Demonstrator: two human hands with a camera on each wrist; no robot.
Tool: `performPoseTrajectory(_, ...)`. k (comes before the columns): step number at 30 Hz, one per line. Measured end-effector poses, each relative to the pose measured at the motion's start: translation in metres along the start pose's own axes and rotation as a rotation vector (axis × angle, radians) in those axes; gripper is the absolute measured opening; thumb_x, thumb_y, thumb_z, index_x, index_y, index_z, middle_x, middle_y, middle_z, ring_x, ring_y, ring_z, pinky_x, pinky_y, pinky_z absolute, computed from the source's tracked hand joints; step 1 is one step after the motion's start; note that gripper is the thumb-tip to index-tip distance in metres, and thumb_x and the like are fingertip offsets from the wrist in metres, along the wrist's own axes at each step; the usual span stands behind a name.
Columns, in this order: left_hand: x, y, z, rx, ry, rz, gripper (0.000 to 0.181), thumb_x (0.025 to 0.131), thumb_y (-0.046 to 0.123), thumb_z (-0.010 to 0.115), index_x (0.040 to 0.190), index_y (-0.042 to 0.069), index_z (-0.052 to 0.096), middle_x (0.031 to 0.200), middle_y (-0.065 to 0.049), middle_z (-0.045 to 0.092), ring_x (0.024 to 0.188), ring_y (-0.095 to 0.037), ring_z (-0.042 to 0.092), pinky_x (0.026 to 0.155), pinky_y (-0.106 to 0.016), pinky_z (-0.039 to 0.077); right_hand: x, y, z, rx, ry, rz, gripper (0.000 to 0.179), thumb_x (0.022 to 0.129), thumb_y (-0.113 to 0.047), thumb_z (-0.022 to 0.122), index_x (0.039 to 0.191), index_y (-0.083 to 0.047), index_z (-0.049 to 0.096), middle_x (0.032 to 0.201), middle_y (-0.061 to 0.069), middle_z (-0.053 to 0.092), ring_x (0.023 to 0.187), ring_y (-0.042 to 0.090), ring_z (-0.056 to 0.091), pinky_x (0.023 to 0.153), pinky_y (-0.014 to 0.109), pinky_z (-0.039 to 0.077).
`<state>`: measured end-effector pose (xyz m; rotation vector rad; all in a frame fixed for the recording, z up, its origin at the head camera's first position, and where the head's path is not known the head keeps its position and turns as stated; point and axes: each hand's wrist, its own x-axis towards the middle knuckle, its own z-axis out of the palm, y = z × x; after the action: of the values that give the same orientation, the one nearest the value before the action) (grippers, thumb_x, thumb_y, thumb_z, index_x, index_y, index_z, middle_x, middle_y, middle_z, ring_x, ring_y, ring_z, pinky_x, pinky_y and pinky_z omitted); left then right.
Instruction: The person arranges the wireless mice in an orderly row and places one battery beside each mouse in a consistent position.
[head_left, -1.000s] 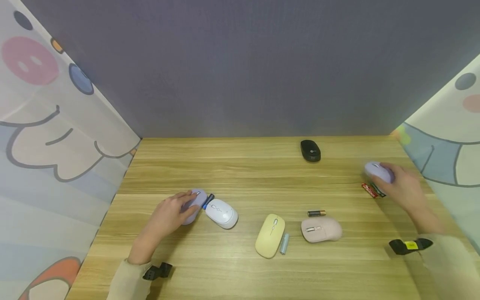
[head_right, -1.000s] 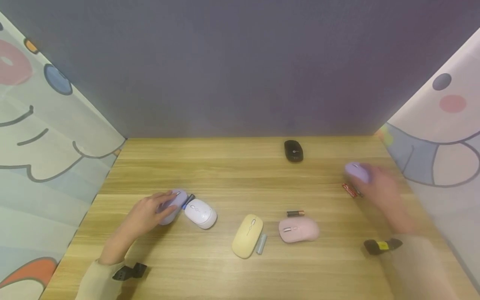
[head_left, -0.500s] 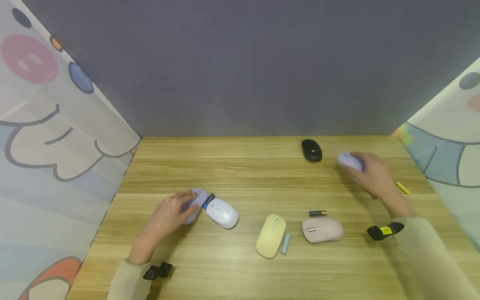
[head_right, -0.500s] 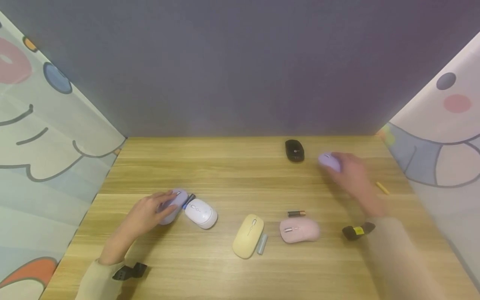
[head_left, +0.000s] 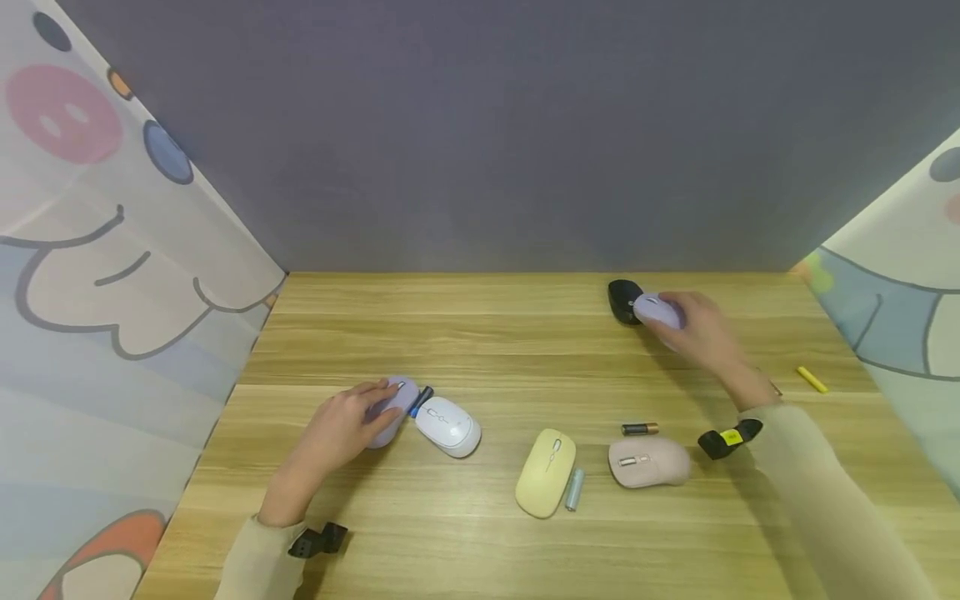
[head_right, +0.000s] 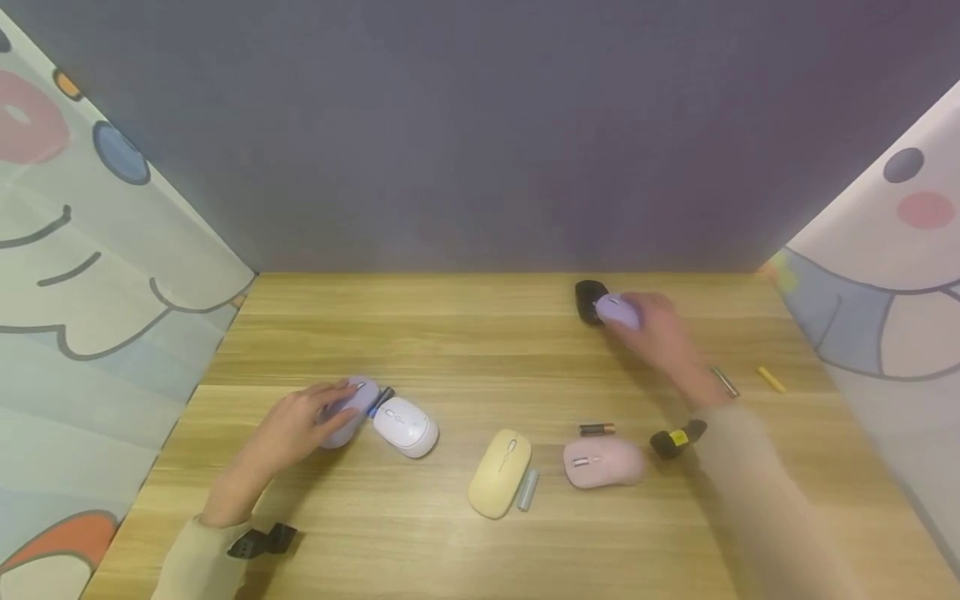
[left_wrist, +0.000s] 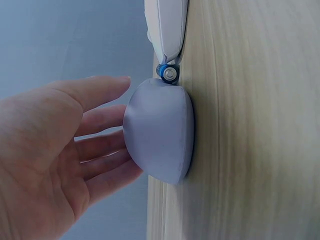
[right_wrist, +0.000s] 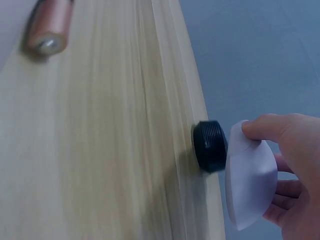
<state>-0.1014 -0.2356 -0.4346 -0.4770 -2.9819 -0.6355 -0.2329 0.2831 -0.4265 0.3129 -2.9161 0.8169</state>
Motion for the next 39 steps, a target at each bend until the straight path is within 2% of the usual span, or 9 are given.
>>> performPoseTrajectory(10, 0.001, -0.001, 0.001, -0.009, 0.007, 0.005, 0.035, 0.095, 0.021, 0.076, 0.122, -0.001, 0.074, 0.131, -0.028, 0.066, 0.117, -0.046, 0.066, 0.096, -0.058, 0.057, 0.023, -0.024, 0.016, 0.017, -0.056, -0.017, 0.061, 0.098, -0.033, 0.07, 0.14, 0.008, 0.053, 0.141, 0.038, 0.049, 0.127, 0.053, 0.048, 0.1, 0.066, 0.045)
performPoseTrajectory(17, 0.001, -0.003, 0.002, -0.007, 0.01, 0.008, 0.035, 0.095, 0.021, 0.077, 0.122, -0.002, 0.074, 0.131, -0.028, 0.066, 0.118, -0.047, 0.066, 0.097, -0.058, 0.056, 0.037, -0.036, 0.028, 0.012, -0.089, -0.027, 0.06, 0.099, -0.031, 0.069, 0.141, 0.008, 0.054, 0.142, 0.037, 0.05, 0.129, 0.052, 0.048, 0.101, 0.065, 0.045)
performPoseTrajectory(28, 0.0, -0.003, 0.002, -0.006, 0.018, 0.016, 0.035, 0.095, 0.02, 0.077, 0.122, -0.002, 0.073, 0.13, -0.028, 0.066, 0.117, -0.047, 0.066, 0.096, -0.058, 0.057, 0.055, -0.052, 0.046, 0.027, -0.075, -0.084, 0.057, 0.097, -0.029, 0.07, 0.139, 0.008, 0.056, 0.139, 0.034, 0.055, 0.129, 0.051, 0.051, 0.103, 0.062, 0.046)
performPoseTrajectory(39, 0.0, -0.002, 0.002, -0.006, 0.018, 0.021, 0.036, 0.094, 0.02, 0.078, 0.121, -0.002, 0.074, 0.13, -0.029, 0.066, 0.116, -0.048, 0.066, 0.094, -0.058, 0.058, 0.071, -0.07, 0.063, 0.054, -0.14, -0.018, 0.063, 0.099, -0.037, 0.067, 0.145, 0.003, 0.052, 0.147, 0.03, 0.051, 0.133, 0.046, 0.048, 0.105, 0.061, 0.046)
